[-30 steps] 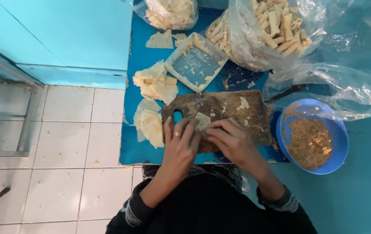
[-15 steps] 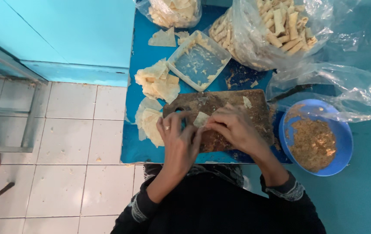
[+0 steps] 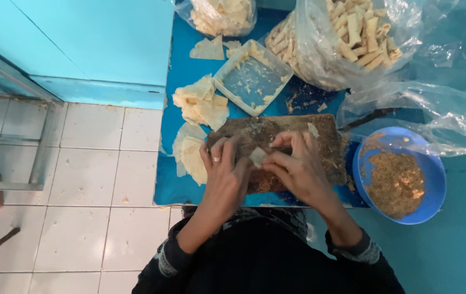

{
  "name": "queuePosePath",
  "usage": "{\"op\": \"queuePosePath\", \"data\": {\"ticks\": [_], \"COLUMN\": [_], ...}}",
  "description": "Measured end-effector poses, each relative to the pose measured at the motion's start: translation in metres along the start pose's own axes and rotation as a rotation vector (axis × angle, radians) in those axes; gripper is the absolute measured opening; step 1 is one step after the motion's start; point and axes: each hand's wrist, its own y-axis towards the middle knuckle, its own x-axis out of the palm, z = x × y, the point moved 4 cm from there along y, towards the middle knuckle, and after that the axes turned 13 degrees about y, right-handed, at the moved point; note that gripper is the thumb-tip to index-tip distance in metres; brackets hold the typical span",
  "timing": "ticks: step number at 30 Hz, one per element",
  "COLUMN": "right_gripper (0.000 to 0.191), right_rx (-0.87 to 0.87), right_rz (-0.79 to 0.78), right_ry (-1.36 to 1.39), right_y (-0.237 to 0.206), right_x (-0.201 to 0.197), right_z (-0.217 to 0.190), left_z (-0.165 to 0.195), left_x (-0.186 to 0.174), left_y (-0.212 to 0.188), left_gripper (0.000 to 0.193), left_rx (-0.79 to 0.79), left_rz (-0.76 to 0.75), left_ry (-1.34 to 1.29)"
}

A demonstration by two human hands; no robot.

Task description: The person folds thin square pastry sheets in half on a wooden board, presses and shapes them into rolled snacks, and places the finished rolls into a large plastic bag alongside others. A blue bowl of brown filling sits beside the board on the work table.

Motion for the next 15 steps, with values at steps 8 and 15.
{"op": "queuePosePath", "data": {"ticks": [8, 15], "right_gripper": [0.016, 0.011], "right_rx": [0.207, 0.07], "right_rz": [0.07, 0.162], "right_ry": [0.0, -0.136], "right_y": [-0.006, -0.019], "right_x": [0.012, 0.008], "right_z": [0.009, -0.004], "left_z": [-0.002, 0.001], "left_x": [0.005, 0.001], "left_y": [0.006, -0.003], "left_gripper": [0.012, 0.018], "left_rx": [-0.139, 0.064], "left_rz": [0.017, 0.043], "left_ry": [-0.081, 0.095]}}
